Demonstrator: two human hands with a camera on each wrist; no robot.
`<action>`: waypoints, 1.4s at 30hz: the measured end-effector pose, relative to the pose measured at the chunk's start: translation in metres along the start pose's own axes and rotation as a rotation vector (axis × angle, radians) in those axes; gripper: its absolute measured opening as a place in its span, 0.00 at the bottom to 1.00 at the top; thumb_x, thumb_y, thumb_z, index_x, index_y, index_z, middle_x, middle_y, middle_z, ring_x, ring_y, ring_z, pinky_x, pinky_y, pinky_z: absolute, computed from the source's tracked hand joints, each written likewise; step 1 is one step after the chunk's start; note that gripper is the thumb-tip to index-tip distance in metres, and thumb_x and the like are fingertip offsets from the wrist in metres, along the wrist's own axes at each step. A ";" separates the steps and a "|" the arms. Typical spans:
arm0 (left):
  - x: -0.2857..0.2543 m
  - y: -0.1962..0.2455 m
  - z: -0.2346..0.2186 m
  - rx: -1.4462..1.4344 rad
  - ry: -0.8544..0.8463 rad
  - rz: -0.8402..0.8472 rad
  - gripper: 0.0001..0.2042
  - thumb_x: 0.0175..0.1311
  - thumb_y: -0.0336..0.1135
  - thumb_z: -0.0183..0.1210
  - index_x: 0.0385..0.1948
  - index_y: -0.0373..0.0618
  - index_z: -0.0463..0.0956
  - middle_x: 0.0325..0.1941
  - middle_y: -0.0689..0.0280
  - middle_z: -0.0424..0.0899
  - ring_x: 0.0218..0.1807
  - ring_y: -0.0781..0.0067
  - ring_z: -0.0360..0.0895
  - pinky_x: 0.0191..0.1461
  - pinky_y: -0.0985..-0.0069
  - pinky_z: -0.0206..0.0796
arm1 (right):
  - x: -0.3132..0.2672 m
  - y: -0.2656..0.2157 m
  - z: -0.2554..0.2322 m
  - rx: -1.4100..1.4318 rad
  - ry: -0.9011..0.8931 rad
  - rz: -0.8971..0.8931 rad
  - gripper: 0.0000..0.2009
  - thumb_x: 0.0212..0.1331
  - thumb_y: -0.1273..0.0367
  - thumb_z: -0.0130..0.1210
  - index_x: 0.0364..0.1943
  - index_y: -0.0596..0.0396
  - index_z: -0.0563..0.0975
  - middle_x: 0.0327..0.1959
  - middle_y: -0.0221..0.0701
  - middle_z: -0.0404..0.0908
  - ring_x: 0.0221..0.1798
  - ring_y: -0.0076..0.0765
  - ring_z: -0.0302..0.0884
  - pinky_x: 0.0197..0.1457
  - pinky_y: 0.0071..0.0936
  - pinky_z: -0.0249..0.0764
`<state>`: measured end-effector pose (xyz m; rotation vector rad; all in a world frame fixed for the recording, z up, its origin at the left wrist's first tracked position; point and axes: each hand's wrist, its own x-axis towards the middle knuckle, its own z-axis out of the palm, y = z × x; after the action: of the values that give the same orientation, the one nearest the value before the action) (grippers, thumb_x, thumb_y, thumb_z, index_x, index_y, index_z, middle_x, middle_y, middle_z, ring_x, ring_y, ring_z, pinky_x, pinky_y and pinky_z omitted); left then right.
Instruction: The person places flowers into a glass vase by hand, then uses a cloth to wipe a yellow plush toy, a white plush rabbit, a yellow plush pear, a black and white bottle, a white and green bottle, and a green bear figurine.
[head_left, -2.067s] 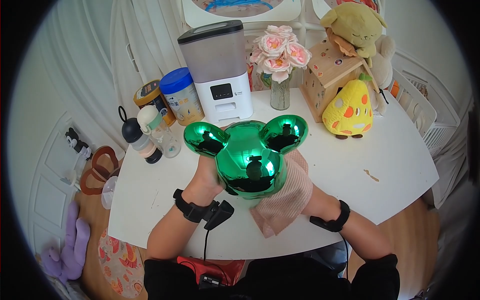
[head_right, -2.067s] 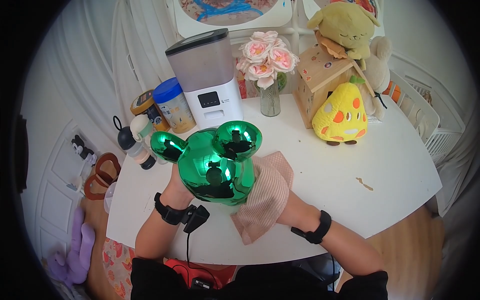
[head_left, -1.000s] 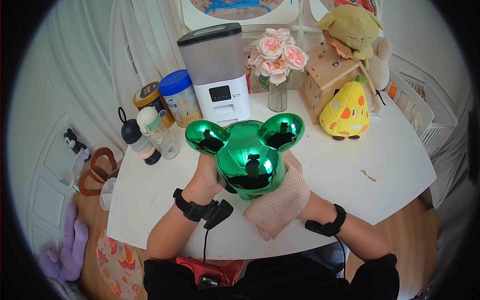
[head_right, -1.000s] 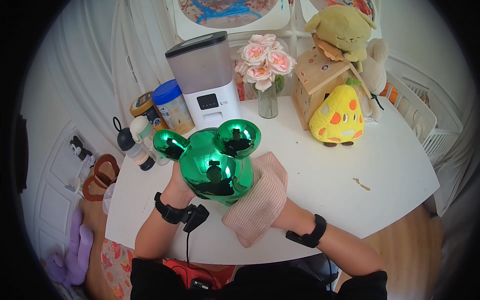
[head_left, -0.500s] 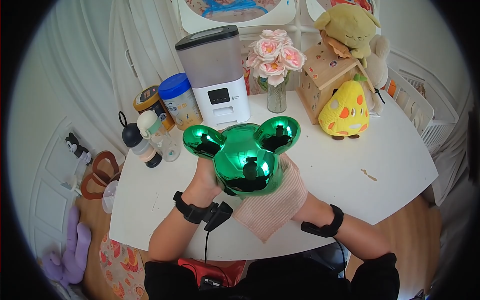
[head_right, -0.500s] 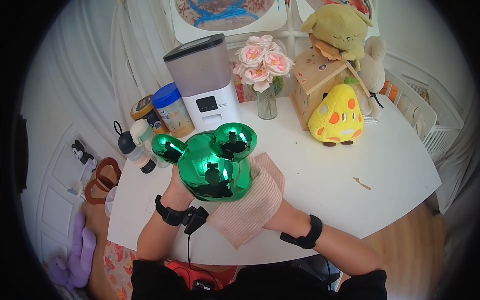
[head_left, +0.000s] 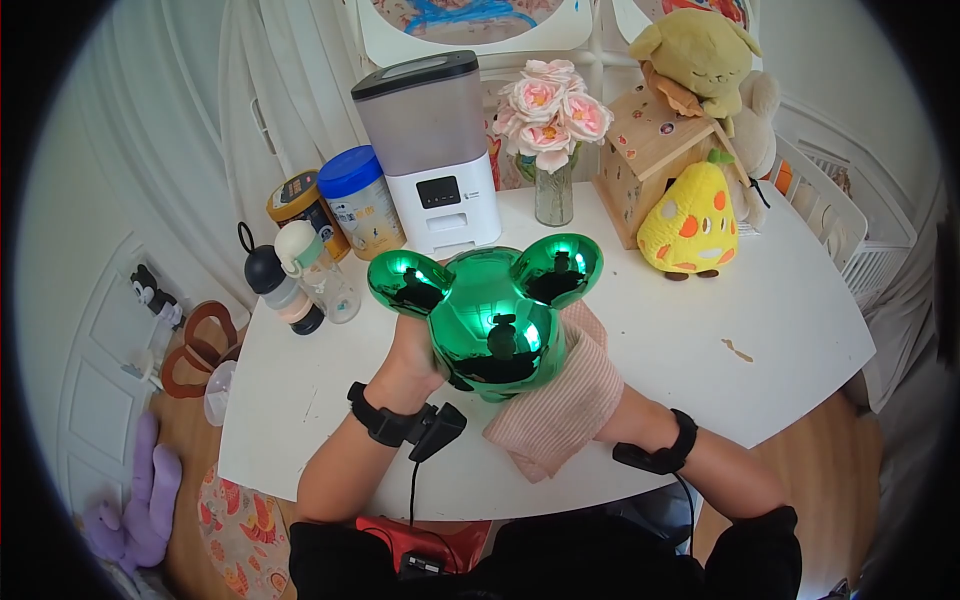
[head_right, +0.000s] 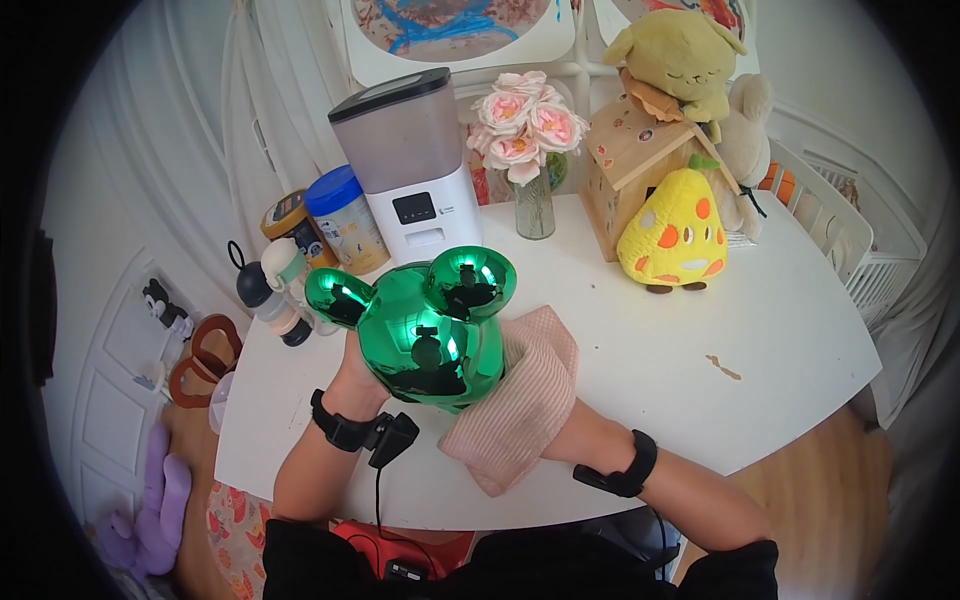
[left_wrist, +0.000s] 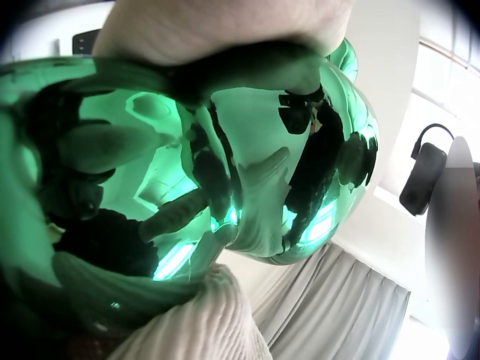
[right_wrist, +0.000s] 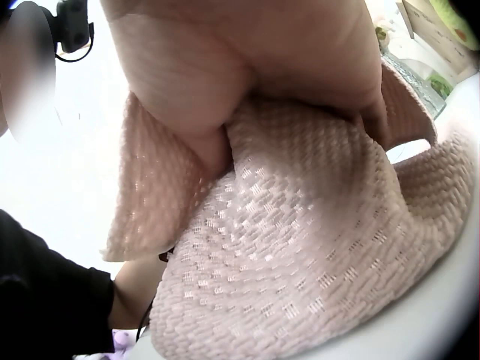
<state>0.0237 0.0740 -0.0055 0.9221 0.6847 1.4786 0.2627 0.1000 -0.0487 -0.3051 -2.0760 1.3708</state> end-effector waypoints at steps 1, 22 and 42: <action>0.000 0.000 0.003 -0.024 0.010 0.018 0.19 0.77 0.44 0.50 0.58 0.40 0.74 0.55 0.57 0.84 0.51 0.65 0.85 0.54 0.66 0.81 | 0.004 -0.008 0.001 -0.003 0.009 -0.010 0.43 0.51 0.66 0.76 0.72 0.54 0.63 0.71 0.36 0.67 0.74 0.38 0.63 0.78 0.39 0.58; -0.001 0.000 0.003 -0.002 0.028 0.008 0.19 0.77 0.44 0.50 0.59 0.41 0.74 0.54 0.58 0.84 0.51 0.66 0.85 0.54 0.66 0.81 | 0.009 -0.019 0.008 -0.065 0.056 0.029 0.39 0.47 0.66 0.78 0.65 0.53 0.70 0.67 0.34 0.69 0.70 0.38 0.66 0.76 0.41 0.59; 0.001 -0.002 -0.007 -0.013 -0.039 -0.001 0.20 0.75 0.47 0.54 0.59 0.42 0.74 0.56 0.61 0.83 0.54 0.68 0.82 0.58 0.66 0.78 | -0.011 0.013 0.002 -0.204 0.006 0.041 0.34 0.53 0.65 0.73 0.65 0.53 0.71 0.65 0.35 0.72 0.67 0.39 0.69 0.73 0.40 0.64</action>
<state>0.0193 0.0764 -0.0105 0.9386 0.6463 1.4586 0.2682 0.0992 -0.0647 -0.4383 -2.2189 1.1806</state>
